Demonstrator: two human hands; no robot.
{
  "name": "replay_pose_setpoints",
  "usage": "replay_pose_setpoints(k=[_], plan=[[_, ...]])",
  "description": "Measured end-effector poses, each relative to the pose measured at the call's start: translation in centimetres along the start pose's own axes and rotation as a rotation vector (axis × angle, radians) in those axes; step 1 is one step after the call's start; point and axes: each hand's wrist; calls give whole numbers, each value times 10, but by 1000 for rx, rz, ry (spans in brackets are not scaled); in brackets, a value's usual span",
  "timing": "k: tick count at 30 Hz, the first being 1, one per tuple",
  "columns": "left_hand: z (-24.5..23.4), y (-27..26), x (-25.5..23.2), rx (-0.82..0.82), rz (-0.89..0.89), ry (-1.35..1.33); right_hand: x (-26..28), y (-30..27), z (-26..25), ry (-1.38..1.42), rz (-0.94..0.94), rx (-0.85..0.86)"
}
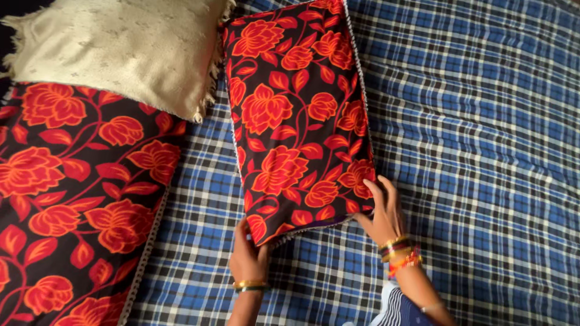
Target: The person smoothes a blue-and-white plaid bedspread by hand, then places two red floral pillows onto the bed, inserting a white cushion into one of the floral pillowcases.
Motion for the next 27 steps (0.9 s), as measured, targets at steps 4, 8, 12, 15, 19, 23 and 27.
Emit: replay_pose_setpoints(k=[4, 8, 12, 15, 19, 23, 27], plan=[[2, 9, 3, -7, 120, -14, -50, -52, 29, 126, 541, 262], [-28, -10, -4, -15, 131, -132, -64, -107, 22, 127, 736, 115], [-54, -24, 18, -165, 482, -71, -45, -154, 17, 325, 663, 31], [-43, -30, 53, -68, 336, -28, -25, -183, 33, 285, 748, 195], [-41, -25, 84, 22, 149, 178, -23, -157, 15, 169, 919, 483], [-82, -10, 48, -126, 297, 40, -22, -68, -46, -64, 864, 802], [-90, 14, -60, -226, 363, 35, 28, 23, -59, 39, 465, 245]])
Point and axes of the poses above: each hand's wrist, its own y-axis towards the middle knuckle, its own z-axis out of the palm, x = y × z, and after that the axes turned 9 degrees about y, right-handed
